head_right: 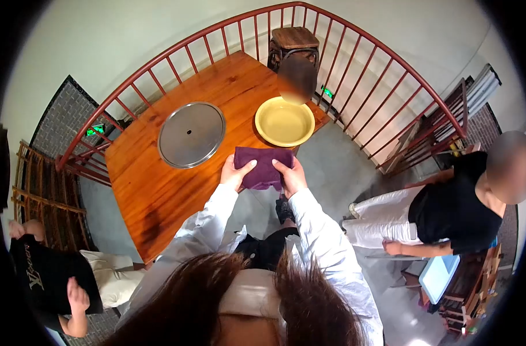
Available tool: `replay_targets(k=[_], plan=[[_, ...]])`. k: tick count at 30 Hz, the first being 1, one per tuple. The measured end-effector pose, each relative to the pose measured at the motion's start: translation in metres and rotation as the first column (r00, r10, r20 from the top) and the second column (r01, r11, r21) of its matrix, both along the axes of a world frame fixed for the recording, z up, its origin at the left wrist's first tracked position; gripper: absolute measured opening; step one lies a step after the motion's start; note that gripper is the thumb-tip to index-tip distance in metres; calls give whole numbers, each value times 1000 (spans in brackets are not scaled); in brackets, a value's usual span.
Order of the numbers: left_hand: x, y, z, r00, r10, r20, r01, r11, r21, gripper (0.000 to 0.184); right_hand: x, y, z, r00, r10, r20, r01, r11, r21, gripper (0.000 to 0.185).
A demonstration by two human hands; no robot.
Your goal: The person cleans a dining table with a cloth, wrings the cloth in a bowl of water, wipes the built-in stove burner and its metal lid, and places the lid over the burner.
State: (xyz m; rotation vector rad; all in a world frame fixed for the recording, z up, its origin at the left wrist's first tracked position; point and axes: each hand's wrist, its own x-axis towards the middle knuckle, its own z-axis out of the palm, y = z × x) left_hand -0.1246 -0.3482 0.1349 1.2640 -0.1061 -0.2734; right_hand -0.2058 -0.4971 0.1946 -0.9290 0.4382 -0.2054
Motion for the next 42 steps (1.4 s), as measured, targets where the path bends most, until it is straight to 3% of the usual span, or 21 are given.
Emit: replay_targets(k=[1,4,8,14,16,18,21,23,24,25,30,31,32,34,36,37,38,39,40,41,42], plan=[[10,-5,-1,999,-33,-10,33,999,-23,44,10,-9,7,999,25,-23,-24,999,27,29],[33,-25,7,1000,0,26,-1,998,67,44,49,-50,-9,998,37,-52,-30,990,134,37],[76,-70,-24,996,84,1,-84,995,-51,34,101,-101,-43,996,83,-41,-81,996,36,26],[131,-123,-53,997,28,-78,-30,999,-18,36,157,-170,-51,988,136,-76,-139,990,-37,22],[139,-139,-60,992,69,-105,-64,997,47,38,169,-183,-36,951,150,-270,-166,985,-38,24],[150,-150,-81,981,65,-181,-59,998,37,43,194,-212,-94,942,174,-288,-215,970,-116,22],[167,-160,-130,973,168,-160,-131,966,221,49,215,-229,-136,965,80,-249,-192,863,-466,13],[174,-168,-131,964,225,-143,-143,890,433,49,227,-232,-152,963,89,-253,-209,840,-501,12],[178,-171,-132,962,230,-146,-147,888,436,49,234,-234,-172,961,87,-263,-220,816,-534,11],[181,-172,-134,961,209,-183,-113,897,428,55,251,-262,-237,949,155,-273,-279,814,-509,19],[185,-184,-156,981,142,-132,-52,849,527,76,259,-244,-240,936,187,-298,-321,803,-502,44],[181,-185,-147,980,142,-140,-47,849,527,76,257,-238,-237,957,139,-256,-275,719,-638,46],[175,-187,-137,999,42,-22,-17,749,663,77,255,-234,-233,974,99,-205,-222,614,-758,48],[171,-191,-147,972,-228,58,90,588,804,77,238,-221,-191,956,175,-234,-292,525,-799,50],[156,-205,-161,929,-348,125,24,396,918,79,233,-210,-169,884,240,-400,-424,55,-904,51],[156,-208,-140,908,-413,-71,183,238,954,80,235,-207,-176,888,245,-388,-385,-63,-921,52],[154,-219,-180,937,-348,-42,129,232,964,81,234,-203,-183,891,252,-378,-341,-181,-923,53],[155,-219,-162,911,-360,-201,289,207,935,77,238,-201,-181,858,274,-434,-375,-242,-895,52],[156,-222,-163,914,-353,-199,278,189,942,73,239,-196,-180,819,290,-495,-412,-303,-859,51],[161,-226,-163,846,-481,-230,220,-78,972,73,240,-191,-176,789,282,-546,-451,-339,-826,51],[163,-230,-197,889,-430,-159,181,11,983,76,241,-187,-171,758,269,-594,-487,-372,-790,52]])
